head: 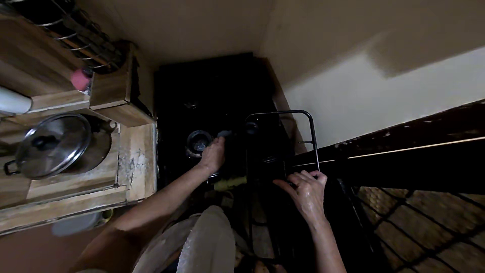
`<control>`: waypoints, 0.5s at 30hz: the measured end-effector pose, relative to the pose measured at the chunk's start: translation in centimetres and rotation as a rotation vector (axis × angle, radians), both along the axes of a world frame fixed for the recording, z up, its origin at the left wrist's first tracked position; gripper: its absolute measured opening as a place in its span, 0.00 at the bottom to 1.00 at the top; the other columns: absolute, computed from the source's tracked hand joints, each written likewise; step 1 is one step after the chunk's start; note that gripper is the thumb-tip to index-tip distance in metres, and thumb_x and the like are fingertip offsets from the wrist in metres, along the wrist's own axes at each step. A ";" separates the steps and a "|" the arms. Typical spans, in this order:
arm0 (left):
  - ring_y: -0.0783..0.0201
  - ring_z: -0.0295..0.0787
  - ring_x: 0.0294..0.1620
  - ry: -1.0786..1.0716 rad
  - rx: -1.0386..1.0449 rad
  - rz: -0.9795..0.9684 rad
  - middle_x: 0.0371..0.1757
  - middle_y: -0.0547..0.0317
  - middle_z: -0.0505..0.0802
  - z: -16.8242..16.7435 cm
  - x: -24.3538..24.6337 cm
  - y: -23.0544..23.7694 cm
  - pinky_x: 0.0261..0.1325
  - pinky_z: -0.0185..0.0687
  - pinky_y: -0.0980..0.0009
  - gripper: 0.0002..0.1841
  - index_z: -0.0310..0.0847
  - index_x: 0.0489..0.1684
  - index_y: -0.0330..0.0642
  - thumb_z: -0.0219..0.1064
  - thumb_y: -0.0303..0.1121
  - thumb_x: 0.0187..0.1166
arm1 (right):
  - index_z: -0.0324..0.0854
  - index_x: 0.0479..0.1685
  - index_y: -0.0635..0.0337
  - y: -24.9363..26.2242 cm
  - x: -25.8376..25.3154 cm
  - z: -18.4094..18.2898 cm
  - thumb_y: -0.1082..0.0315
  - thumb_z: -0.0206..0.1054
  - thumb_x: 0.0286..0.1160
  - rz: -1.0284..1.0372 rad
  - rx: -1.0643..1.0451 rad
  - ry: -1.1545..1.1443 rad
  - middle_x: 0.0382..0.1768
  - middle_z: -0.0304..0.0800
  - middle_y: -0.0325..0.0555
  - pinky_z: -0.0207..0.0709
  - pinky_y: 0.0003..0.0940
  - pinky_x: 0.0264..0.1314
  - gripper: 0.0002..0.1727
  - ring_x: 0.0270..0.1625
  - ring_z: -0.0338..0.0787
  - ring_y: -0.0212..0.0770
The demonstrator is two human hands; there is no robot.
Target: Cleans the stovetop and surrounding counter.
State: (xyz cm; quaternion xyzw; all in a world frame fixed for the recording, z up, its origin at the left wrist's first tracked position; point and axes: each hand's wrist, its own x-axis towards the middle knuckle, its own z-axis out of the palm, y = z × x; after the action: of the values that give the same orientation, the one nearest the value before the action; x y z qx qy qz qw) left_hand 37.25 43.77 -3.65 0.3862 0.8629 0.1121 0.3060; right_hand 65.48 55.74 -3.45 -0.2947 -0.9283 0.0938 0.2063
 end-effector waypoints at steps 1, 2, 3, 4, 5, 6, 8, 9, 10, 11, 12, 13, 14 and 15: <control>0.37 0.85 0.68 -0.005 -0.031 0.018 0.71 0.36 0.83 0.2 0.3 -0.4 0.68 0.80 0.41 0.22 0.69 0.76 0.36 0.62 0.29 0.84 | 0.82 0.11 0.54 0.0 0.1 0.0 0.31 0.64 0.71 -0.001 0.000 0.001 0.16 0.84 0.42 0.65 0.56 0.61 0.36 0.26 0.84 0.45; 0.37 0.85 0.68 -0.002 -0.055 0.026 0.71 0.36 0.83 0.2 0.3 -0.8 0.69 0.80 0.41 0.23 0.69 0.77 0.35 0.62 0.29 0.84 | 0.83 0.11 0.54 -0.1 0.2 -0.1 0.30 0.64 0.71 -0.004 0.003 -0.002 0.16 0.84 0.42 0.65 0.56 0.61 0.36 0.26 0.84 0.45; 0.37 0.85 0.68 0.005 -0.070 0.028 0.72 0.35 0.83 0.1 0.2 -1.2 0.69 0.80 0.42 0.24 0.68 0.79 0.35 0.62 0.28 0.84 | 0.83 0.12 0.54 -0.1 0.3 -0.1 0.30 0.64 0.71 -0.006 0.005 -0.004 0.16 0.84 0.42 0.65 0.56 0.62 0.36 0.27 0.84 0.45; 0.37 0.85 0.69 0.008 -0.074 0.027 0.72 0.34 0.83 -0.1 0.0 -1.4 0.70 0.80 0.42 0.25 0.67 0.80 0.35 0.62 0.27 0.83 | 0.83 0.12 0.54 -0.2 0.3 -0.1 0.30 0.64 0.71 -0.007 0.007 -0.008 0.17 0.85 0.42 0.65 0.56 0.62 0.36 0.27 0.84 0.45; 0.36 0.85 0.69 0.014 -0.068 0.022 0.72 0.34 0.83 -0.4 -0.3 -1.4 0.70 0.80 0.42 0.25 0.67 0.80 0.34 0.61 0.26 0.83 | 0.83 0.12 0.55 -0.2 0.4 -0.2 0.30 0.64 0.71 -0.008 0.010 -0.013 0.17 0.85 0.43 0.66 0.57 0.62 0.36 0.27 0.85 0.46; 0.36 0.85 0.69 0.021 -0.060 0.015 0.71 0.33 0.83 -0.6 -0.4 -1.4 0.70 0.80 0.42 0.25 0.67 0.79 0.33 0.61 0.26 0.83 | 0.83 0.12 0.55 -0.2 0.4 -0.3 0.30 0.64 0.71 -0.009 0.010 -0.012 0.17 0.85 0.43 0.66 0.57 0.61 0.36 0.27 0.85 0.46; 0.36 0.84 0.70 0.050 -0.062 -0.008 0.72 0.33 0.82 -0.8 -0.2 -1.2 0.70 0.80 0.41 0.24 0.68 0.78 0.32 0.61 0.25 0.83 | 0.83 0.12 0.55 -0.3 0.5 -0.2 0.31 0.65 0.70 -0.009 0.016 -0.010 0.17 0.85 0.43 0.66 0.57 0.61 0.36 0.27 0.85 0.46; 0.36 0.82 0.72 0.068 -0.064 -0.034 0.73 0.33 0.81 -1.0 0.1 -1.1 0.70 0.79 0.41 0.22 0.70 0.77 0.33 0.61 0.26 0.84 | 0.83 0.11 0.55 -0.3 0.5 -0.1 0.30 0.65 0.70 -0.007 0.020 -0.010 0.17 0.85 0.43 0.66 0.57 0.60 0.36 0.27 0.85 0.46; 0.36 0.80 0.74 0.084 -0.053 -0.074 0.73 0.35 0.82 -1.1 0.5 -1.3 0.71 0.78 0.41 0.21 0.74 0.75 0.34 0.60 0.28 0.85 | 0.83 0.11 0.55 -0.3 0.5 -0.1 0.30 0.64 0.70 -0.005 0.024 -0.010 0.16 0.85 0.42 0.66 0.57 0.60 0.36 0.26 0.85 0.46; 0.36 0.78 0.76 0.094 -0.030 -0.129 0.74 0.36 0.81 -1.4 1.0 -1.6 0.74 0.76 0.40 0.20 0.78 0.73 0.35 0.61 0.32 0.86 | 0.83 0.11 0.54 -0.2 0.6 0.0 0.30 0.64 0.70 -0.004 0.026 -0.011 0.16 0.85 0.42 0.66 0.57 0.60 0.37 0.26 0.85 0.45; 0.36 0.74 0.79 0.091 -0.013 -0.191 0.77 0.38 0.80 -1.7 1.4 -1.9 0.76 0.71 0.39 0.21 0.80 0.72 0.36 0.62 0.39 0.86 | 0.83 0.11 0.55 -0.2 0.6 -0.1 0.30 0.64 0.71 0.000 0.023 -0.011 0.16 0.85 0.42 0.66 0.57 0.60 0.37 0.26 0.84 0.45; 0.35 0.71 0.81 0.084 0.002 -0.247 0.81 0.39 0.77 -2.0 1.8 -2.2 0.78 0.66 0.37 0.24 0.81 0.71 0.38 0.62 0.45 0.86 | 0.83 0.12 0.55 -0.2 0.5 -0.1 0.30 0.64 0.71 0.002 0.020 -0.013 0.17 0.85 0.43 0.66 0.57 0.61 0.36 0.26 0.85 0.46; 0.35 0.71 0.81 0.094 0.013 -0.287 0.82 0.39 0.76 -2.2 2.0 -2.4 0.78 0.64 0.35 0.25 0.82 0.72 0.41 0.61 0.49 0.87 | 0.83 0.12 0.55 -0.1 0.3 -0.1 0.30 0.64 0.71 0.005 0.018 -0.014 0.17 0.85 0.43 0.66 0.57 0.60 0.37 0.26 0.85 0.46; 0.36 0.72 0.80 0.110 0.022 -0.308 0.81 0.40 0.77 -2.4 2.1 -2.8 0.77 0.65 0.35 0.24 0.83 0.71 0.43 0.59 0.49 0.88 | 0.83 0.11 0.55 -0.1 0.1 -0.2 0.30 0.64 0.70 0.008 0.020 -0.018 0.17 0.85 0.43 0.66 0.57 0.60 0.37 0.27 0.85 0.46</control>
State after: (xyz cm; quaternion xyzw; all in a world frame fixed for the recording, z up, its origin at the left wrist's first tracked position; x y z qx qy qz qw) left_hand 39.32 41.00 -6.00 0.5227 0.8077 0.0520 0.2677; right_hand 65.62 55.69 -3.62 -0.2897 -0.9322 0.0830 0.2006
